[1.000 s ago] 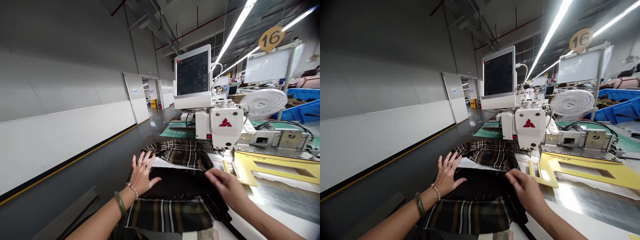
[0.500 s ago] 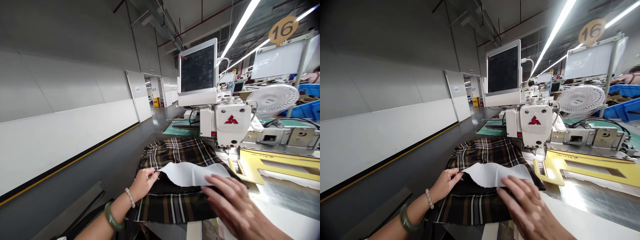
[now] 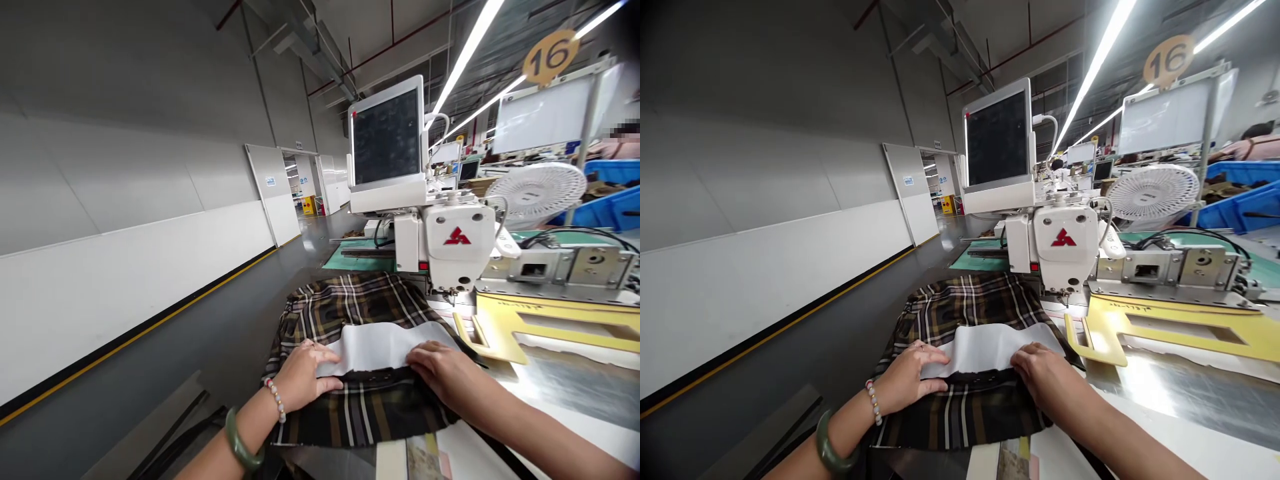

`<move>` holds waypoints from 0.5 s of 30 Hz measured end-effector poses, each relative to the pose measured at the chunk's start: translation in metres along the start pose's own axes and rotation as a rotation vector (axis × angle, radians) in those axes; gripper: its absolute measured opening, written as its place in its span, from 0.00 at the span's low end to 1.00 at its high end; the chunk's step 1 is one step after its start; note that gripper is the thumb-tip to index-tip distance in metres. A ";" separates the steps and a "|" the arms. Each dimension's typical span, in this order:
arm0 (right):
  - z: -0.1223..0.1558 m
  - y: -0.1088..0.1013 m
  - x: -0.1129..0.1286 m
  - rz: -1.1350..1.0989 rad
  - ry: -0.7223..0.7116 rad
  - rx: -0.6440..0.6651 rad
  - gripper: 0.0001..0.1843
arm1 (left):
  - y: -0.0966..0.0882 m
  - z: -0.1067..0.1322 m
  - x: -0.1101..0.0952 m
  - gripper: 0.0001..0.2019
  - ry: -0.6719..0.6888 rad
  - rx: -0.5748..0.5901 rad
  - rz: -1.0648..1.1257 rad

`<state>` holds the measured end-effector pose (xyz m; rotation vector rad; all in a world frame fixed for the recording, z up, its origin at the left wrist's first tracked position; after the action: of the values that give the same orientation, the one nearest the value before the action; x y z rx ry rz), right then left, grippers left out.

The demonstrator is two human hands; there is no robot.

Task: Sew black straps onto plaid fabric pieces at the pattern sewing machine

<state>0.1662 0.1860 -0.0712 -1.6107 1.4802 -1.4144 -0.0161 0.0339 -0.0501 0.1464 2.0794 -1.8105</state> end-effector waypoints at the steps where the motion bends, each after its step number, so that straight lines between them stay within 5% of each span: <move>1: 0.000 -0.001 0.001 0.029 -0.010 -0.003 0.18 | 0.000 -0.002 0.003 0.19 0.005 -0.003 -0.004; 8: 0.004 0.000 0.008 0.151 -0.124 0.011 0.17 | 0.003 -0.004 0.000 0.08 0.023 -0.038 -0.097; 15: -0.001 0.003 -0.007 0.123 -0.046 -0.091 0.18 | 0.006 -0.006 -0.005 0.08 -0.061 -0.110 -0.203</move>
<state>0.1650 0.1919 -0.0756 -1.5663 1.6091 -1.2511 -0.0104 0.0419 -0.0537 -0.1526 2.2124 -1.7817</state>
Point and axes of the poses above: each hand's wrist, its own z-axis away from the middle knuckle, its own y-axis out of the palm, x = y × z, the point moved 5 cm from there along -z, towards the middle knuckle, and after that the axes turned 1 degree about x, right-handed, at the moved point
